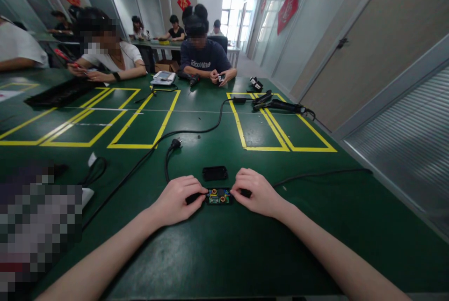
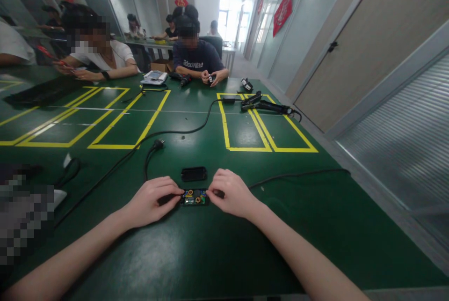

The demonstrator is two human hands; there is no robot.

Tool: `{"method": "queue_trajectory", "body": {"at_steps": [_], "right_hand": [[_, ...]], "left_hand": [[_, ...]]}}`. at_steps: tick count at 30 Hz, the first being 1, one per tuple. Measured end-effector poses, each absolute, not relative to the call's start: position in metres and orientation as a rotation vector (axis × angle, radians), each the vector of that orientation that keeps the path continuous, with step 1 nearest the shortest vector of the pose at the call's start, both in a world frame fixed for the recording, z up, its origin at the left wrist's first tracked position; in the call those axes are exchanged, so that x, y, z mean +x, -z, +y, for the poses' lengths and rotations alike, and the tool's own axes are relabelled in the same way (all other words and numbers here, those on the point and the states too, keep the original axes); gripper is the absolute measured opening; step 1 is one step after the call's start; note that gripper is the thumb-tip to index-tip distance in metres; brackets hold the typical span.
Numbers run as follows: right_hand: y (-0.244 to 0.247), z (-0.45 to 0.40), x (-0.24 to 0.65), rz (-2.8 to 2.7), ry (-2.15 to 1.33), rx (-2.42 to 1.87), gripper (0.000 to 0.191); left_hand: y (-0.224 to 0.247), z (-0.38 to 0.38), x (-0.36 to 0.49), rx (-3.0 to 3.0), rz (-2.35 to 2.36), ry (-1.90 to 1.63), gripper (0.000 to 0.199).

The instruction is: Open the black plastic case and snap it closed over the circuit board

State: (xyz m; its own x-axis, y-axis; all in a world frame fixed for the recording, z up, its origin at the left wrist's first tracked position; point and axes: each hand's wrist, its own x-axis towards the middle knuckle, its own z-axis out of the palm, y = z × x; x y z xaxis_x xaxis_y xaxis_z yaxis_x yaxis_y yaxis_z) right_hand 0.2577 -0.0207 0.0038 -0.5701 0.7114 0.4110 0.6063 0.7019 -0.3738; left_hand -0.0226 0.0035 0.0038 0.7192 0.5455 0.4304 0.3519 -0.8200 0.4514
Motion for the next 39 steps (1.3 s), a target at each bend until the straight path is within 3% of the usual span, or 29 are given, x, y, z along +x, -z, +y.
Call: {"method": "queue_trajectory", "body": {"at_steps": [4,7,10,12,19,24,31,35,39], "right_hand": [[-0.004,-0.019,0.257,-2.341,-0.256,-1.016,0.017],[-0.001,-0.018,0.259,-2.285,-0.234,-1.103,0.004],[0.005,-0.017,0.261,-2.247,-0.155,-1.224,0.05],[0.009,-0.016,0.262,-2.295,-0.134,-1.26,0.065],[0.013,-0.016,0.261,-2.311,-0.318,-1.086,0.028],[0.013,-0.016,0.259,-2.169,-0.438,-1.051,0.016],[0.011,-0.02,0.254,-1.934,-0.747,-1.014,0.026],[0.009,-0.02,0.255,-1.955,-0.742,-1.024,0.043],[0.008,-0.02,0.256,-2.013,-0.676,-1.035,0.04]], "left_hand": [[-0.003,0.004,-0.022,2.584,0.869,-0.813,0.016],[-0.001,0.006,-0.021,2.549,1.017,-0.793,0.019],[0.001,0.008,-0.022,2.553,1.084,-0.731,0.034],[0.002,0.009,-0.022,2.582,1.087,-0.689,0.039],[0.003,0.005,-0.021,2.589,0.995,-0.64,0.027],[0.001,0.003,-0.019,2.59,0.92,-0.647,0.021],[0.001,0.003,-0.019,2.596,0.865,-0.716,0.023],[0.0,0.003,-0.019,2.607,0.845,-0.748,0.021],[0.0,0.002,-0.019,2.549,0.925,-0.747,0.015]]}}
